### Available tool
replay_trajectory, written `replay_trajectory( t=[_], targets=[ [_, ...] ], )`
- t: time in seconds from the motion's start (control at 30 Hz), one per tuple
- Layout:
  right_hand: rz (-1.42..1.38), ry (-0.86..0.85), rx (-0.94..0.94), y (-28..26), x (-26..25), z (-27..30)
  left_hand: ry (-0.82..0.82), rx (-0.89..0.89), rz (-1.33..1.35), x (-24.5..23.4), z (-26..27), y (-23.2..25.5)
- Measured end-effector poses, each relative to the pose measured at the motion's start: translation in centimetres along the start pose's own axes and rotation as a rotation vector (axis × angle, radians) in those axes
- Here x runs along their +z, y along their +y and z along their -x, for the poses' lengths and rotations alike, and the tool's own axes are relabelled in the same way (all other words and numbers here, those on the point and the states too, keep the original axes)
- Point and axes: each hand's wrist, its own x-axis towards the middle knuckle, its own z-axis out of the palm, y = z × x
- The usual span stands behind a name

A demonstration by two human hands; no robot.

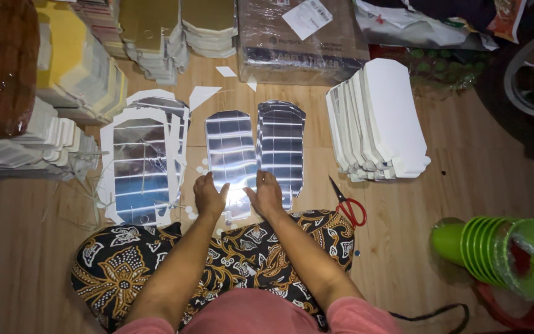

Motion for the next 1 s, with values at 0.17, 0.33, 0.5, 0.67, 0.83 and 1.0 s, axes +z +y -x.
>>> replay_trajectory(
  t=[0.17,0.33,0.5,0.67,0.83,1.0],
  targets=[
    [-0.24,0.077,0.037,0.5,0.3,0.5,-0.015,-0.016,-0.015,-0.7,-0.1,0.7],
    [-0.87,0.098,0.171,2.6,2.8,0.9,-0.078,-0.141,-0.082,-3.6,0.5,4.6],
    [-1.087,0.161,0.086,1.0,2.3,1.2,0.126,0.252,0.138,-4.2,1.2,6.4],
    [-0.981,-0.047,0.082,-1.9,1.6,1.3,-0.288,-0.193,0.785,-4.5,0.9,4.7],
    [-1.34,-0.246,0.269,-3.2,1.0,1.0,-0.378,-0.201,0.947,-4.6,0.3,2.6],
    [-1.391,-0.272,0.399,-3.1,1.0,1.0,-0.417,-0.207,0.939,-5.4,0.3,3.2]
  ],
)
